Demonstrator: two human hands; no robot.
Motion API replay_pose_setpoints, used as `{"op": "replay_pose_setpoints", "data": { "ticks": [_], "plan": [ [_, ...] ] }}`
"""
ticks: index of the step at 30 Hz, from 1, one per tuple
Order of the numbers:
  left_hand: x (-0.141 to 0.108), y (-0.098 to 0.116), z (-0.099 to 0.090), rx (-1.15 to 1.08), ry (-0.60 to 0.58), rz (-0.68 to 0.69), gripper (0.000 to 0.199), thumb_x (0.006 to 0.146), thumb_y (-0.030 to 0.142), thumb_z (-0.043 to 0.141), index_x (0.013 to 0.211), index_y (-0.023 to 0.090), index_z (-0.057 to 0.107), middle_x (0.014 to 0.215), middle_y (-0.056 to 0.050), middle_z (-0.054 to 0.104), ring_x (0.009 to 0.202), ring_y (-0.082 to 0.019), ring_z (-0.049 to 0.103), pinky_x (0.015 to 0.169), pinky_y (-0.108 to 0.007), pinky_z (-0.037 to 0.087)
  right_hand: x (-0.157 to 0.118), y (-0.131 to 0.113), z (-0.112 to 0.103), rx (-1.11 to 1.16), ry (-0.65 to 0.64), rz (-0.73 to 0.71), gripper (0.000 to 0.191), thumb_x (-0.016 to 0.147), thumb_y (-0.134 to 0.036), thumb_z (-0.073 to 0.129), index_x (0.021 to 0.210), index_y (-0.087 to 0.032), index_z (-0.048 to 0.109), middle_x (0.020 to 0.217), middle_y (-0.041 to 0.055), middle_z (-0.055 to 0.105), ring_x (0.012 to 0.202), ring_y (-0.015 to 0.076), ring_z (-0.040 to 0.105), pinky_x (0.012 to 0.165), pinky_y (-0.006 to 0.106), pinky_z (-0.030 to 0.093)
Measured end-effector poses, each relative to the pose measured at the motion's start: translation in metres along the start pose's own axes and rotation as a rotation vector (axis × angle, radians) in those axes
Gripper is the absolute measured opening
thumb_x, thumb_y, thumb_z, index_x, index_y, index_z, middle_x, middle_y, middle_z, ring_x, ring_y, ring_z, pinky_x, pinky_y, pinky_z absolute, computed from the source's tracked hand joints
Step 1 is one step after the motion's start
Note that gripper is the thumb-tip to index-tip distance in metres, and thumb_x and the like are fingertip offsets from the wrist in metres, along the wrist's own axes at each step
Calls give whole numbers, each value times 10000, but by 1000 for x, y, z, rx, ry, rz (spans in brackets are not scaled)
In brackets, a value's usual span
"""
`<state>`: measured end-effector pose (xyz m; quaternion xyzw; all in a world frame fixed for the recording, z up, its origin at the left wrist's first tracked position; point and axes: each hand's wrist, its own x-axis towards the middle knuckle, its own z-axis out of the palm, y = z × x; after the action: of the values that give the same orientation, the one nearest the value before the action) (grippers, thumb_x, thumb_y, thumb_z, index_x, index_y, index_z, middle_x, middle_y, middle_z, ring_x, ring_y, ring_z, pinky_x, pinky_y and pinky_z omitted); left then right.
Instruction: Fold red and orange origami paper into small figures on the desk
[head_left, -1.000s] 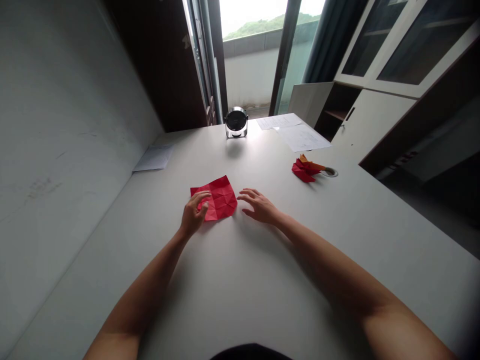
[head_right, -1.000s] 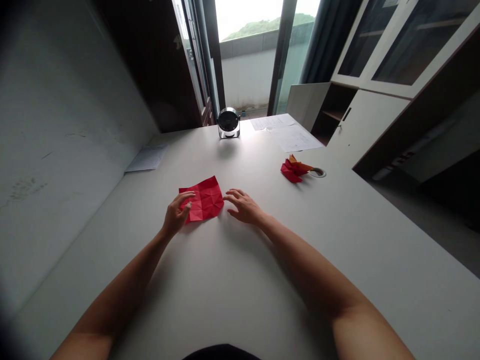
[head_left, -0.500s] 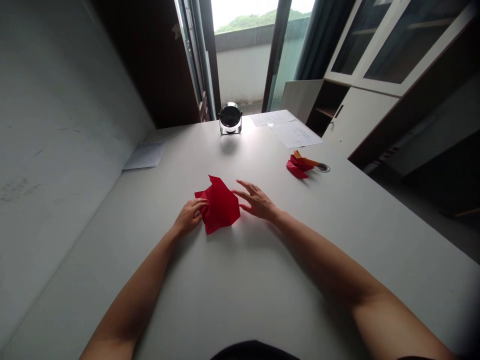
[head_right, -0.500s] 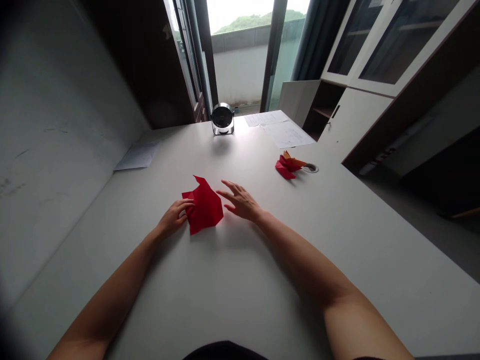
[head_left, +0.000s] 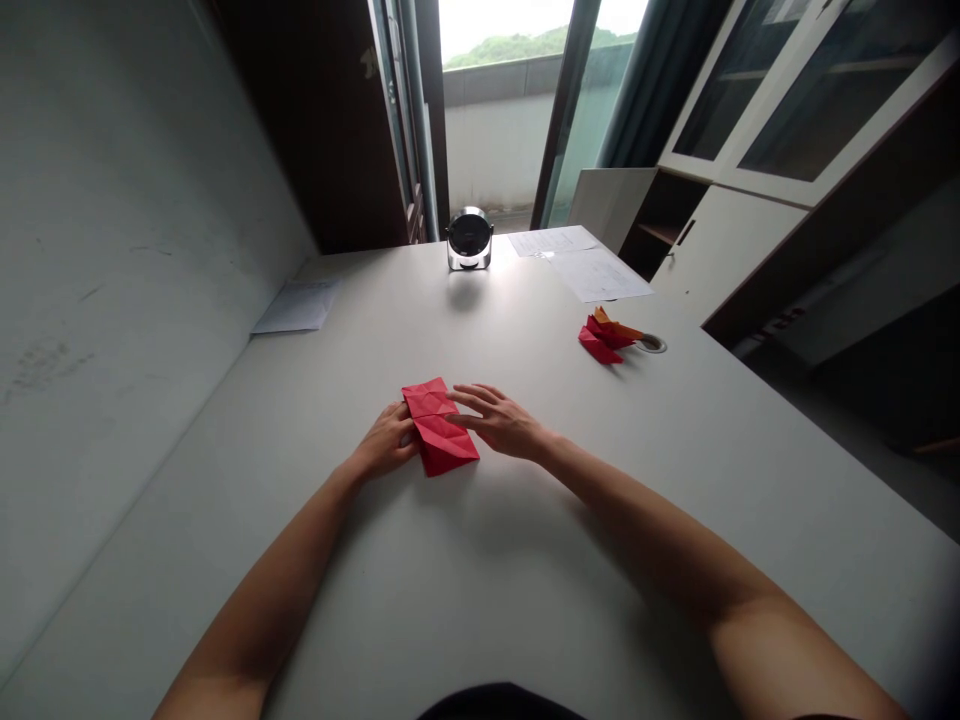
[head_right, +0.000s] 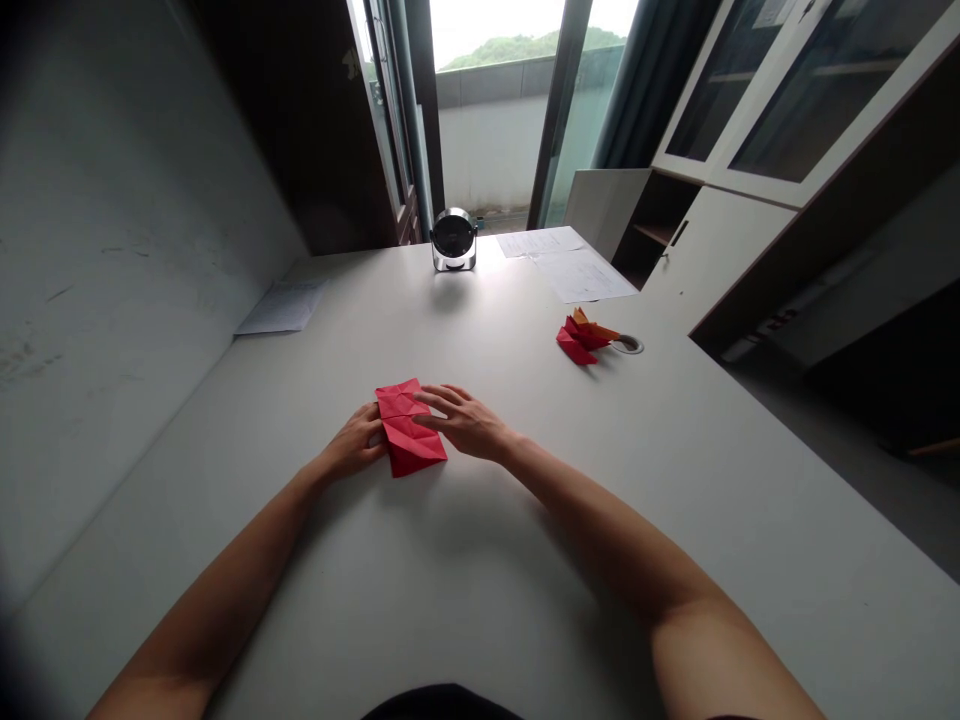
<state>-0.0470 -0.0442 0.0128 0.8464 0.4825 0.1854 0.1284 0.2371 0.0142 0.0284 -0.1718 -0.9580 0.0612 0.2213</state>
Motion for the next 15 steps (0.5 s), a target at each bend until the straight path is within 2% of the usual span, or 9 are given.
{"op": "replay_pose_setpoints", "data": {
  "ticks": [3, 5, 8, 11, 13, 15],
  "plan": [
    [1, 0, 2, -36, 22, -43, 344, 885, 248, 571, 1210, 268, 682, 1345, -82, 608, 1260, -281, 536, 1089, -431, 431, -3, 1, 10, 98, -26, 12, 356, 993, -182, 456, 1278, -290, 640, 1338, 57, 645, 1235, 201, 590, 1050, 398, 478],
    [0, -1, 3, -44, 85, -108, 297, 892, 213, 529, 1138, 249, 691, 1263, -79, 641, 1193, -261, 571, 1039, -406, 467, -5, 2, 14, 134, -55, 13, 299, 987, -225, 487, 1216, -287, 671, 1265, 46, 683, 1199, 196, 604, 1027, 374, 487],
    [-2, 1, 2, -12, 265, -219, 226, 908, 193, 485, 1027, 232, 674, 1157, -72, 653, 1123, -244, 586, 1009, -398, 478, -7, 4, 16, 138, -85, 11, 279, 954, -243, 544, 1186, -298, 688, 1275, 33, 675, 1232, 208, 575, 1060, 395, 454],
    [-3, 9, -2, 45, 410, -274, 191, 937, 238, 488, 1048, 232, 644, 1134, -75, 638, 1113, -247, 575, 1013, -411, 470, -6, 3, 15, 135, -91, 16, 265, 945, -250, 566, 1174, -296, 692, 1271, 30, 674, 1222, 210, 572, 1064, 402, 440],
    [-2, 15, -2, 83, 400, -235, 236, 941, 275, 518, 1147, 239, 626, 1241, -84, 607, 1190, -256, 539, 1058, -425, 440, -6, 3, 15, 142, -85, 20, 232, 946, -269, 578, 1143, -286, 699, 1255, 30, 681, 1207, 209, 579, 1055, 395, 442],
    [-1, 20, 1, 128, 291, -146, 319, 931, 310, 561, 1243, 262, 607, 1406, -80, 526, 1318, -277, 455, 1143, -460, 356, -5, 4, 15, 145, -77, 31, 203, 944, -293, 593, 1114, -273, 702, 1232, 39, 690, 1187, 212, 593, 1049, 394, 446]
  ]
}}
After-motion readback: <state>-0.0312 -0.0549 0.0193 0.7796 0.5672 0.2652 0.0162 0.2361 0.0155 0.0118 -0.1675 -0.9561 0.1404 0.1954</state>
